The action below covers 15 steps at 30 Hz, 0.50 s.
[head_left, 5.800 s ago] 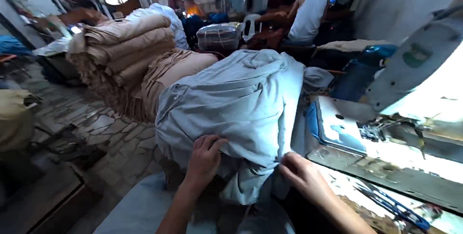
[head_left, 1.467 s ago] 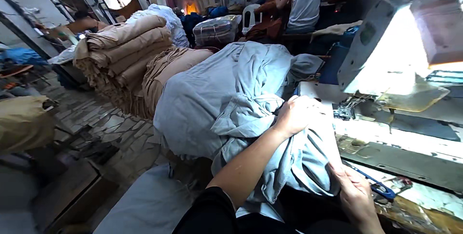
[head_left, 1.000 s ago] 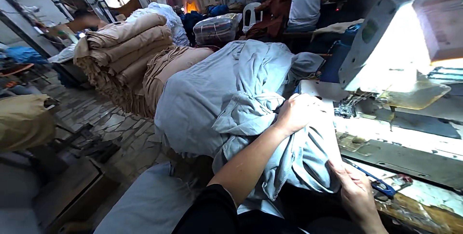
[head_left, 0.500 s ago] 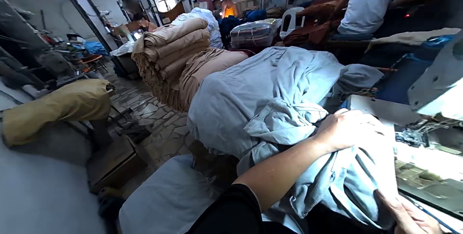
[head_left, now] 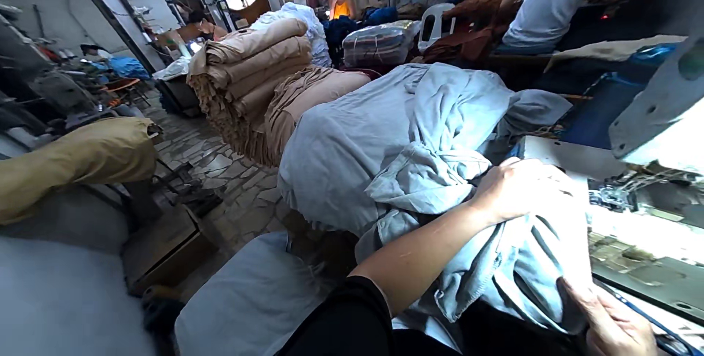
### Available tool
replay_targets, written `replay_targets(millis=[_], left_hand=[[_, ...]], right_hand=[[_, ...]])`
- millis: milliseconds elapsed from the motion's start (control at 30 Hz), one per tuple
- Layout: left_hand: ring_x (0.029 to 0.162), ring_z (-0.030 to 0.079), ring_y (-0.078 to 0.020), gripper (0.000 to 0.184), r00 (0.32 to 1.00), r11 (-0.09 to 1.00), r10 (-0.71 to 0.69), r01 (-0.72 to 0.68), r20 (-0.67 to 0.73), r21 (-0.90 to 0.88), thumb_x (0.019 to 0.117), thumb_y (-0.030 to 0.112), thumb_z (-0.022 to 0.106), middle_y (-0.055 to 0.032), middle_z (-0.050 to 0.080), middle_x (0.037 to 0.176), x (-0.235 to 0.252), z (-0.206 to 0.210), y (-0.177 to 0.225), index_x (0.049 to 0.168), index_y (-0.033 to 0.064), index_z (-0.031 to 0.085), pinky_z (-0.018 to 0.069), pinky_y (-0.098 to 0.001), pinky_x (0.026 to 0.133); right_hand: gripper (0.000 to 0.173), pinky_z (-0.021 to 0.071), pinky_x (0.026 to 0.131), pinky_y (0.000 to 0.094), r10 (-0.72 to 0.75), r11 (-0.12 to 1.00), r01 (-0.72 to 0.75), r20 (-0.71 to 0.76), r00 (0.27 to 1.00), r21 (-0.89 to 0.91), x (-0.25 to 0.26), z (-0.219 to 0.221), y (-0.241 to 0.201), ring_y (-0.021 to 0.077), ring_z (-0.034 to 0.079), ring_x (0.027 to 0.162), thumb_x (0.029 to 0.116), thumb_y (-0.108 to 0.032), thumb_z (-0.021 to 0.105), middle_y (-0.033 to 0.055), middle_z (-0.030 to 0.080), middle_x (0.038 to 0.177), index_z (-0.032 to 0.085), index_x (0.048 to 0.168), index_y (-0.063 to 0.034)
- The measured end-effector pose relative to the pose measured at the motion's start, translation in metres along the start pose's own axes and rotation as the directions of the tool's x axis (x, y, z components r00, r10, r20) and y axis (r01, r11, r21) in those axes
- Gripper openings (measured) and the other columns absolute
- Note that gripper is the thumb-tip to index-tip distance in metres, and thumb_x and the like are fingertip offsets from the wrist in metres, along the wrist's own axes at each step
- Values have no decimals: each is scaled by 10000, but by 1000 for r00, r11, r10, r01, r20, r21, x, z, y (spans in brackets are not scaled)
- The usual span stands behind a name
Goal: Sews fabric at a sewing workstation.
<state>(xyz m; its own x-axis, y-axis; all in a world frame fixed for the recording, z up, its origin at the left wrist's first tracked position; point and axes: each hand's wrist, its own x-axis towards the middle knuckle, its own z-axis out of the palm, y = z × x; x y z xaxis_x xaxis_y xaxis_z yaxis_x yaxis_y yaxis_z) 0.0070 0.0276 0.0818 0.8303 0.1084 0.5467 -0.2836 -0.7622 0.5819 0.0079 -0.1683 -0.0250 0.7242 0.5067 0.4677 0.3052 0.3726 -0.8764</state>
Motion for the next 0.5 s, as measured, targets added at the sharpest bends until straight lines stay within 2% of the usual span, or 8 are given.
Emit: replay_targets(millis=[67, 167, 267, 367, 500], left_hand=[[1011, 672, -310, 243, 1000, 1000, -15, 15, -9, -5, 969, -20, 547, -212, 730, 1004, 0, 1, 0, 1089, -69, 753, 480, -399, 972], [1001, 670, -302, 240, 1000, 1000, -25, 25, -7, -17, 972, -20, 546, -207, 729, 992, 1, 1, 0, 1085, -73, 751, 477, -397, 967], [948, 683, -276, 209, 997, 999, 42, -43, -69, -16, 944, -34, 568, -188, 737, 946, 1, 8, -10, 1027, -83, 754, 493, -376, 922], [1040, 672, -307, 237, 999, 999, -53, 53, 12, 6, 972, -36, 545, -217, 732, 1034, 1, -1, 6, 1098, -94, 737, 473, -391, 989], [980, 646, -301, 172, 999, 999, 16, -18, -43, -37, 920, -53, 614, -193, 707, 975, -1, 13, -19, 1031, -80, 743, 490, -401, 943]], right_hand=[[256, 560, 768, 153, -18, 999, 18, 5, 1000, -26, -1, -5, 7, -79, 660, 759, 1025, -84, 535, -176, 718, 809, 723, 868, -156], [331, 545, 738, 116, 19, 997, -18, 12, 1000, -72, -1, -3, 0, -114, 639, 731, 1030, -53, 475, -222, 707, 794, 716, 856, -197], [336, 540, 719, 115, 19, 998, -18, 16, 1000, -65, -2, -3, 1, -110, 633, 716, 1034, -58, 474, -221, 700, 780, 714, 848, -204], [340, 540, 719, 115, 19, 998, -19, 12, 1000, -59, -2, -4, 2, -117, 634, 719, 1029, -52, 468, -232, 702, 781, 711, 855, -214], [313, 514, 681, 98, -28, 990, 31, 30, 999, -135, -3, -3, 3, -138, 595, 683, 1035, -96, 479, -253, 656, 739, 686, 835, -217]])
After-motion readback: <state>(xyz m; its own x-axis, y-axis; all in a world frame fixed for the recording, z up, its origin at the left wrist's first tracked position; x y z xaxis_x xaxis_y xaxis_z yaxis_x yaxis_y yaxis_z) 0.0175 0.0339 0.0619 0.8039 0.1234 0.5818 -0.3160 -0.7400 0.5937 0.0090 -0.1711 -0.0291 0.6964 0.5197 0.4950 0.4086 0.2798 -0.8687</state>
